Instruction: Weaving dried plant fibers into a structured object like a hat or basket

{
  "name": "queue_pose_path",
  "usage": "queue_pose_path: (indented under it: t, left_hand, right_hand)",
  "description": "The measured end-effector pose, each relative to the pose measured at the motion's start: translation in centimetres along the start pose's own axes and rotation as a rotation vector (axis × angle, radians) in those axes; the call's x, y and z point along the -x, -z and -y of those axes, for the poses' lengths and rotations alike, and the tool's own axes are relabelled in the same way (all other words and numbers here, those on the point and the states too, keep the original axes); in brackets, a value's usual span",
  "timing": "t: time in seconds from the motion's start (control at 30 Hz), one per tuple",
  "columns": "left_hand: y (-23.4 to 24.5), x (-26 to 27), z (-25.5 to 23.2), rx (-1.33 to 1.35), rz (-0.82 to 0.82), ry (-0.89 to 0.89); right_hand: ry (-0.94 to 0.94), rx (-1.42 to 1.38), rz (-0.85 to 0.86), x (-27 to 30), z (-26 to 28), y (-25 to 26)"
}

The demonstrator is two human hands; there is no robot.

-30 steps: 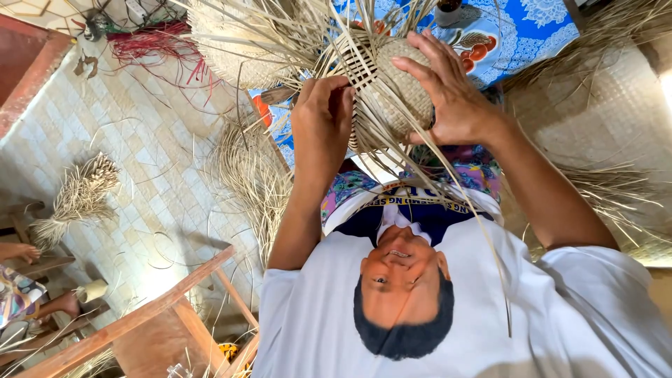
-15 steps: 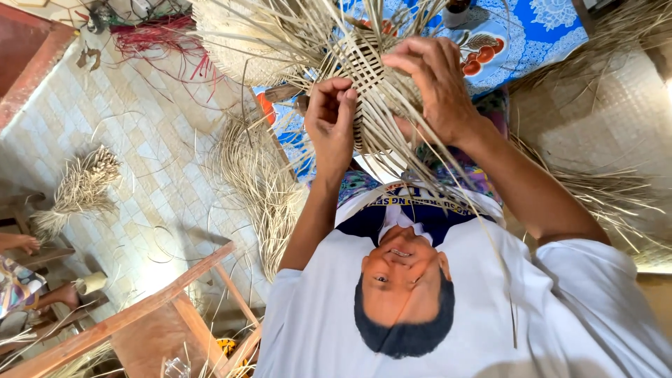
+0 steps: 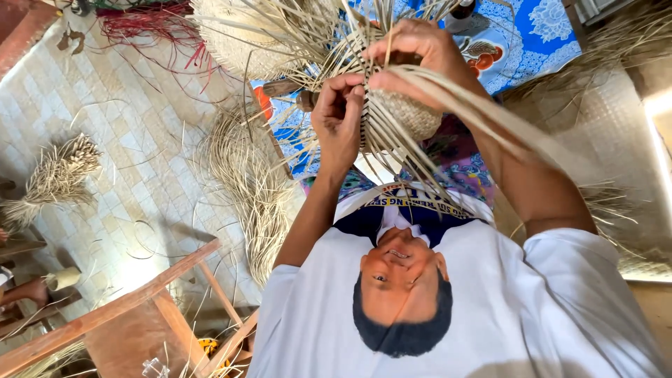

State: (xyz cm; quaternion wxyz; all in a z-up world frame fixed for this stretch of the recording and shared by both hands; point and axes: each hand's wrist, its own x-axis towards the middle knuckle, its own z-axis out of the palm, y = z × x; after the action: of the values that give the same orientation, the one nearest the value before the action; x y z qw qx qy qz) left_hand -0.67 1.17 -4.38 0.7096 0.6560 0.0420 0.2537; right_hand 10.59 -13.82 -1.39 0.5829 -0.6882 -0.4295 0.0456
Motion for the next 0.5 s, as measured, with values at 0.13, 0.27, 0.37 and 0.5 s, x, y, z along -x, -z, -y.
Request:
queue_pose_path:
  t: [0.13, 0.27, 0.37, 0.5]
  left_hand:
    - [0.1, -0.2, -0.1, 0.0, 0.006, -0.01]
    - [0.0, -0.3, -0.2, 0.032, -0.018, 0.029]
    - [-0.2, -0.5, -0.3, 0.007, -0.048, 0.045]
    - [-0.6, -0.8, -0.6, 0.026, -0.083, 0.073]
  right_hand:
    - [0.01, 0.149, -0.057, 0.7, -1.0, -1.2]
    - [0.049, 0.213, -0.096, 1.7, -1.4, -1.6]
    - [0.27, 0.343, -0.079, 2.7, -3.1, -1.6]
    - [0.419, 0.435, -0.09, 3.2, -0.9, -1.1]
